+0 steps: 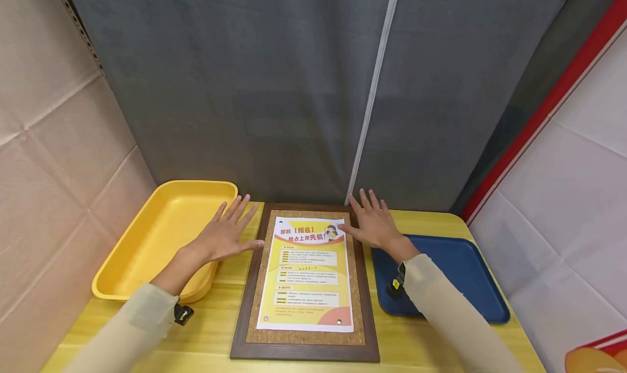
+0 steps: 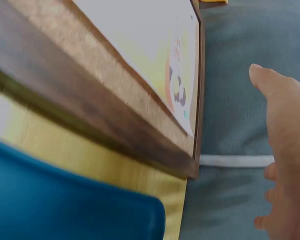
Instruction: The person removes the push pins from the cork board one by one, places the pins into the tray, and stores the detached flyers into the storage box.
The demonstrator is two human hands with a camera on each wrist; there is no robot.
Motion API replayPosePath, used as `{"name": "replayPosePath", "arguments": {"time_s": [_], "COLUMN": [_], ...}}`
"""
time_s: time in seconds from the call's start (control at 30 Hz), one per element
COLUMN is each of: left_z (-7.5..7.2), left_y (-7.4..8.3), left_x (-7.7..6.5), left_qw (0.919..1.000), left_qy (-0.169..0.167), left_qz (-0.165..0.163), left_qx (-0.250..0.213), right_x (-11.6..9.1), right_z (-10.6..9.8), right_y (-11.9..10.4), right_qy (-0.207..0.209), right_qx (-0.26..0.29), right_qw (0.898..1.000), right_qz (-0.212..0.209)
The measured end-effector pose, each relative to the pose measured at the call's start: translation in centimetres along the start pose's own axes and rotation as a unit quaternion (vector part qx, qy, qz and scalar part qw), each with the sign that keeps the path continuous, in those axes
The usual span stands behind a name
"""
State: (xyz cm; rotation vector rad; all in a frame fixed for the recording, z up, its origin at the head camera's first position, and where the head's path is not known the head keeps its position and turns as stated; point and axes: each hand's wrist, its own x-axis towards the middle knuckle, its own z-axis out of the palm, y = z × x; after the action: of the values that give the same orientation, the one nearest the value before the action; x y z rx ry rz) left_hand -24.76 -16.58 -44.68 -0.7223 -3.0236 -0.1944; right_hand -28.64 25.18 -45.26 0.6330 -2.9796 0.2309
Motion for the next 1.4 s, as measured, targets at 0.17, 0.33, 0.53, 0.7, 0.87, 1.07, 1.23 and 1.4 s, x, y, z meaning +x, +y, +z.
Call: {"name": "replayPosePath", "arguments": {"time_s": [0.17,0.33,0.53,0.7,0.87,1.07,1.23,1.4], "left_z": [1.5,2.7,3.9,5.9,6.7,7.1,7.3,6.9], "left_y": [1.3,2.6,3.8,3.7,3.9,4.3,4.6,5.0], "left_x": [0.0,-0.1,-0.1,-0.1,-0.2,-0.5,-0.7,-0.7], "left_qw": [0.9997,0.9992,0.9984,0.9979,0.9974,0.9941,0.9916,0.9905], "left_qy": [0.001,-0.009,-0.016,-0.011,-0.029,-0.085,-0.114,-0.118], "left_qz": [0.024,0.04,0.051,0.059,0.058,0.043,0.038,0.044], "left_qx": [-0.001,-0.004,-0.018,-0.024,-0.031,-0.053,-0.049,-0.055], "right_x": [0.5,1.2,2.1,3.2,4.3,5.6,6.4,6.9], "right_z": [0.4,0.7,1.1,2.0,2.5,3.5,4.5,5.4], "right_y": [-1.3,-2.3,-3.6,-5.0,-6.7,-8.4,-9.3,-10.1], "right_qy": [0.002,-0.001,-0.004,-0.004,-0.007,-0.018,-0.013,-0.004], "right_qx": [0.024,0.029,0.052,0.064,0.1,0.148,0.166,0.201], "right_qw": [1.0,0.999,0.998,0.996,0.993,0.986,0.983,0.975], "right_qz": [-0.012,-0.028,-0.041,-0.06,-0.068,-0.071,-0.082,-0.093]}}
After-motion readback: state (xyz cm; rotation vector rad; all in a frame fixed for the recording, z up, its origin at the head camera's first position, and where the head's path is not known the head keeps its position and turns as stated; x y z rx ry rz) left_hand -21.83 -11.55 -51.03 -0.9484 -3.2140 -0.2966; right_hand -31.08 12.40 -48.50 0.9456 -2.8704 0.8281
